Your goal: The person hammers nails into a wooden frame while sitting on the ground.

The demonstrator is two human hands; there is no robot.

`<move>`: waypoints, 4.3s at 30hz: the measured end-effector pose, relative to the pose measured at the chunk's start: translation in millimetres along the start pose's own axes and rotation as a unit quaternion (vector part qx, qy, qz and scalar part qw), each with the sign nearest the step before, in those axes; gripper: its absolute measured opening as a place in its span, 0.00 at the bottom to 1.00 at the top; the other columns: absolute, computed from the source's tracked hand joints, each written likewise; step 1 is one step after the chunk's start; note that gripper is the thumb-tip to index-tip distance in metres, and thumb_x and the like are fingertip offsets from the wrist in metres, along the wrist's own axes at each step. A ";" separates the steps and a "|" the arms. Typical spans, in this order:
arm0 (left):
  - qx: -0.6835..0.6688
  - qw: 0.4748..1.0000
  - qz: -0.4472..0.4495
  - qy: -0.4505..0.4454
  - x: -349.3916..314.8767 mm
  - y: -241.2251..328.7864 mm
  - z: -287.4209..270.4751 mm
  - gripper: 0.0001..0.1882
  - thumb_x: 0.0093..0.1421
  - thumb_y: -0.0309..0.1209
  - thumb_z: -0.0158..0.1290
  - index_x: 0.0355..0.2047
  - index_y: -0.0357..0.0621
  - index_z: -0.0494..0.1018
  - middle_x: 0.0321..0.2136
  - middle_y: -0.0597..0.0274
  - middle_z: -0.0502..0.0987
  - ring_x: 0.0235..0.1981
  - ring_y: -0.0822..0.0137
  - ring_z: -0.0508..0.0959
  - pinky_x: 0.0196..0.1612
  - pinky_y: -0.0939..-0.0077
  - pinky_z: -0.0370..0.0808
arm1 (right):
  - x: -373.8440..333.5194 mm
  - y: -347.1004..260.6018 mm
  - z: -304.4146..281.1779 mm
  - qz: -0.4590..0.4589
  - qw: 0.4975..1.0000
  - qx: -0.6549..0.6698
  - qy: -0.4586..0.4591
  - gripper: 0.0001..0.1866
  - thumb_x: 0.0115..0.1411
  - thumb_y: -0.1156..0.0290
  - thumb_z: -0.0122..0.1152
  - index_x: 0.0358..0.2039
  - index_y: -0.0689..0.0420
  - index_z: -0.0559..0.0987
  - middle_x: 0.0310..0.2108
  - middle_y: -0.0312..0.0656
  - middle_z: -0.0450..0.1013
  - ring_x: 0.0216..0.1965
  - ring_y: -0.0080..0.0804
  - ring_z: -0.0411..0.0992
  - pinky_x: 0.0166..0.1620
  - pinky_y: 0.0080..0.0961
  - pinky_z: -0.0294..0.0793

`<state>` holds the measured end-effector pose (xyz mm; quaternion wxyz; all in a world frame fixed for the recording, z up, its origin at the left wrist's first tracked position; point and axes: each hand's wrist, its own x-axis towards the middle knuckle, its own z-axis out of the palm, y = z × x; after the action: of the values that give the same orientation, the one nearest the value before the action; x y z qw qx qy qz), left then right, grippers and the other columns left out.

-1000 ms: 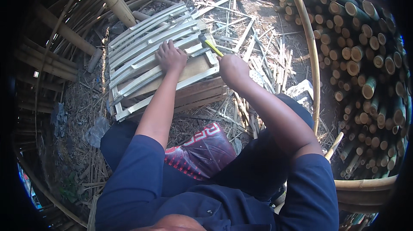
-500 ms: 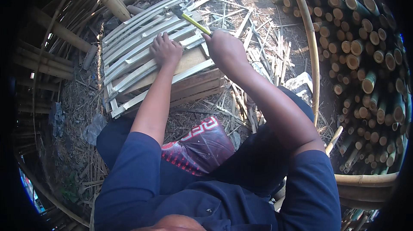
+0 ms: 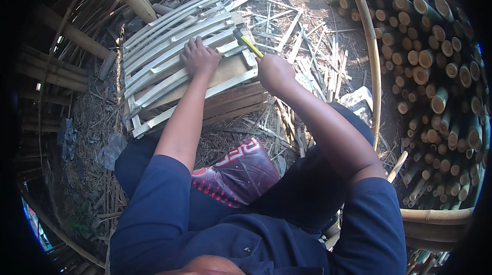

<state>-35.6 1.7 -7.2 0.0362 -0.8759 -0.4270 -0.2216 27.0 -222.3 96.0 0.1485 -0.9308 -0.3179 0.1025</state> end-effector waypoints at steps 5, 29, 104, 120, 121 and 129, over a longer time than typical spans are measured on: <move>-0.025 1.000 -0.002 -0.003 -0.7 -3.5 4.7 0.24 0.61 0.38 0.48 0.57 0.45 0.69 0.60 0.55 0.69 0.66 0.55 0.64 0.71 0.47 0.52 | -7.4 -16.9 -25.2 -0.035 0.993 0.057 0.094 0.29 0.76 0.51 0.46 0.33 0.65 0.82 0.30 0.58 0.80 0.34 0.59 0.80 0.40 0.52 0.78; -0.001 1.000 -0.003 -0.004 -1.8 0.3 -0.8 0.27 0.63 0.39 0.47 0.62 0.47 0.70 0.61 0.58 0.70 0.66 0.59 0.66 0.68 0.53 0.58 | -4.3 -18.1 -28.7 0.016 0.997 0.060 0.054 0.25 0.75 0.52 0.48 0.38 0.63 0.82 0.33 0.56 0.81 0.38 0.59 0.80 0.43 0.54 0.77; -0.003 0.999 0.010 0.037 -0.8 -2.8 1.5 0.23 0.62 0.37 0.49 0.57 0.46 0.71 0.57 0.57 0.72 0.61 0.57 0.69 0.65 0.53 0.61 | 34.2 18.2 2.2 0.286 0.707 0.608 -0.223 0.22 0.78 0.57 0.38 0.25 0.52 0.63 0.15 0.31 0.54 0.13 0.26 0.50 0.18 0.29 0.51; -0.008 1.000 0.008 0.025 -1.5 -3.6 4.5 0.23 0.62 0.38 0.49 0.57 0.46 0.70 0.58 0.56 0.70 0.62 0.57 0.68 0.67 0.51 0.59 | 17.0 13.5 -15.2 -0.010 0.998 0.030 -0.060 0.33 0.76 0.51 0.45 0.29 0.70 0.82 0.26 0.63 0.78 0.32 0.61 0.80 0.39 0.51 0.78; -0.021 0.999 0.007 0.036 -1.2 -6.5 7.0 0.23 0.61 0.37 0.49 0.56 0.46 0.70 0.57 0.56 0.70 0.62 0.56 0.67 0.68 0.49 0.57 | 14.6 12.4 -13.0 -0.017 0.998 0.027 -0.060 0.33 0.76 0.51 0.45 0.29 0.69 0.82 0.26 0.63 0.78 0.32 0.61 0.80 0.39 0.51 0.78; -0.003 1.000 0.007 0.023 -2.0 -0.7 1.3 0.25 0.63 0.38 0.48 0.60 0.47 0.70 0.60 0.58 0.70 0.63 0.58 0.68 0.65 0.53 0.61 | 5.0 13.4 -15.5 -0.040 0.998 -0.005 -0.041 0.30 0.76 0.52 0.45 0.32 0.65 0.83 0.27 0.58 0.79 0.31 0.59 0.79 0.37 0.52 0.77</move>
<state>-36.8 1.0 -9.3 0.0454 -0.8733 -0.4198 -0.2430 42.8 -232.6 105.4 0.1349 -0.9128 -0.3617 0.1334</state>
